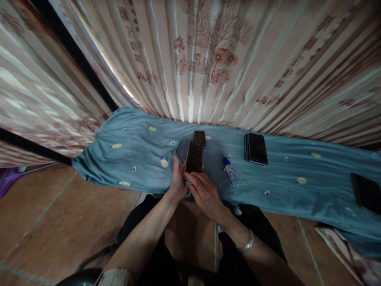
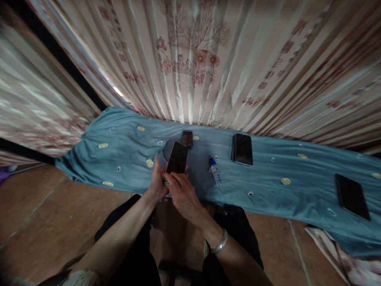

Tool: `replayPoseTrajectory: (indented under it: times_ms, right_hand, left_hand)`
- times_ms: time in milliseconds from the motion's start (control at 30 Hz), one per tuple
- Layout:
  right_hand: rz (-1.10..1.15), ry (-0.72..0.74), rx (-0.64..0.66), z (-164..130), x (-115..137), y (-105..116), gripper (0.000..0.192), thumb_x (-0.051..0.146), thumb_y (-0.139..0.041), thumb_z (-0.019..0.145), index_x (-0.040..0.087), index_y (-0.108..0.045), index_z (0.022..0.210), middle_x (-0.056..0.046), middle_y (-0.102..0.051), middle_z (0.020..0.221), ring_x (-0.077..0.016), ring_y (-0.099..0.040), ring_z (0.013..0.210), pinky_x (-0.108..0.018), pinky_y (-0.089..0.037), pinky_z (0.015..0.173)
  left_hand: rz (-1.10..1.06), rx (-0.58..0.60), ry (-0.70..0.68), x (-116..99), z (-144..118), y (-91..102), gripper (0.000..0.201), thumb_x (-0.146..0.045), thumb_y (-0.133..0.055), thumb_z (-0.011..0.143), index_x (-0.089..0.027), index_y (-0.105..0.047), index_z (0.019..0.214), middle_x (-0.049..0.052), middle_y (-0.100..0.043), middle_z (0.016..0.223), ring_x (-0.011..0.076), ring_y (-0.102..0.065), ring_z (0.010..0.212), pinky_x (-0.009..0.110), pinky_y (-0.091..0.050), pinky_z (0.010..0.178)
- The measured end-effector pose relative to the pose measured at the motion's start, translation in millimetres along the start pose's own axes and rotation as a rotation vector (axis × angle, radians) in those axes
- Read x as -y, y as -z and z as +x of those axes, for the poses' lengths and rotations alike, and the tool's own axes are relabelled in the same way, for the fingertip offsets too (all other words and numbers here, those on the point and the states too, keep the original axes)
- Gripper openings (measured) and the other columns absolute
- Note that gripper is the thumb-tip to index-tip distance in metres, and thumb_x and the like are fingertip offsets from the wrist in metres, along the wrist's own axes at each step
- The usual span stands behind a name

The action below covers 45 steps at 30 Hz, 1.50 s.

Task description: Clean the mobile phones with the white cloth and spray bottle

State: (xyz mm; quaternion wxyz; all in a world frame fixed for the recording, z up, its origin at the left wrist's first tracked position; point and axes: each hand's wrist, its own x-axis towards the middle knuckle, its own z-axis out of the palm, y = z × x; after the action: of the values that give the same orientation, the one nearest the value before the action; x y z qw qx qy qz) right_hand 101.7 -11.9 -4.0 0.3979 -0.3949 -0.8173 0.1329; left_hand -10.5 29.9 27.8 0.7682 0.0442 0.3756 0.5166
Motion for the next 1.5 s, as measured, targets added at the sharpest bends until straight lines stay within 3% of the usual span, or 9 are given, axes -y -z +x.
replayPoseTrajectory:
  times_ms: [100, 267, 433, 700, 933, 1367, 1500]
  right_hand:
    - [0.004, 0.051, 0.014, 0.0, 2.1, 0.2, 0.047, 0.014, -0.041, 0.100, 0.025, -0.045, 0.146, -0.011, -0.067, 0.122, -0.0234, -0.062, 0.115, -0.043, -0.056, 0.099]
    - [-0.058, 0.113, 0.014, 0.7, 1.3, 0.9, 0.045, 0.010, -0.040, 0.100, 0.021, -0.049, 0.143, -0.012, -0.065, 0.122, -0.0241, -0.061, 0.115, -0.043, -0.055, 0.100]
    - [-0.088, 0.157, -0.023, 3.8, -2.9, -0.3, 0.043, 0.009, -0.040, 0.099, 0.016, -0.049, 0.141, -0.014, -0.065, 0.123, -0.0250, -0.062, 0.112, -0.044, -0.057, 0.096]
    - [-0.131, 0.113, -0.051, 10.5, -13.5, 2.2, 0.045, 0.010, -0.039, 0.099, 0.013, -0.045, 0.144, -0.017, -0.061, 0.131, -0.0255, -0.057, 0.121, -0.044, -0.055, 0.099]
    - [-0.138, 0.073, -0.072, 12.1, -16.1, 2.1, 0.048, 0.009, -0.036, 0.099, 0.014, -0.043, 0.147, -0.016, -0.061, 0.131, -0.0252, -0.057, 0.123, -0.047, -0.053, 0.101]
    - [-0.153, 0.020, -0.027, 5.7, -19.6, 5.5, 0.050, 0.009, -0.036, 0.097, 0.016, -0.046, 0.145, -0.015, -0.063, 0.131, -0.0252, -0.057, 0.122, -0.047, -0.053, 0.102]
    - [-0.169, 0.015, -0.033, 0.6, -23.6, 10.2, 0.046, 0.008, -0.039, 0.097, 0.013, -0.050, 0.141, -0.016, -0.063, 0.130, -0.0255, -0.057, 0.121, -0.046, -0.053, 0.102]
  left_hand:
    - [0.026, 0.019, -0.013, 3.0, -1.0, 2.2, 0.074, -0.066, -0.019, 0.096, -0.018, -0.065, 0.129, 0.013, -0.076, 0.107, 0.0308, -0.068, 0.111, 0.046, -0.054, 0.096]
    - [0.077, 0.031, -0.017, 5.9, -4.9, 2.3, 0.072, -0.063, -0.019, 0.098, -0.016, -0.062, 0.134, 0.011, -0.077, 0.096, 0.0266, -0.070, 0.108, 0.041, -0.054, 0.098]
    - [0.105, 0.036, -0.056, 10.5, -4.6, 5.9, 0.071, -0.063, -0.025, 0.098, -0.013, -0.060, 0.135, 0.011, -0.076, 0.101, 0.0242, -0.069, 0.110, 0.036, -0.053, 0.097]
    - [0.138, 0.050, -0.031, 16.9, -7.5, 7.3, 0.066, -0.065, -0.036, 0.095, -0.012, -0.068, 0.118, 0.012, -0.075, 0.107, 0.0276, -0.064, 0.118, 0.037, -0.051, 0.101]
    - [0.130, 0.106, -0.022, 17.9, -9.1, 8.2, 0.065, -0.066, -0.040, 0.093, -0.013, -0.069, 0.118, 0.012, -0.073, 0.111, 0.0280, -0.059, 0.125, 0.037, -0.046, 0.106]
    - [0.102, 0.173, -0.022, 12.0, -7.1, 11.7, 0.060, -0.065, -0.047, 0.091, -0.014, -0.071, 0.110, 0.012, -0.075, 0.105, 0.0311, -0.065, 0.113, 0.040, -0.050, 0.098]
    - [0.082, 0.220, -0.045, 7.6, -7.2, 13.7, 0.057, -0.063, -0.050, 0.091, -0.014, -0.071, 0.112, 0.010, -0.076, 0.104, 0.0276, -0.067, 0.109, 0.037, -0.051, 0.096]
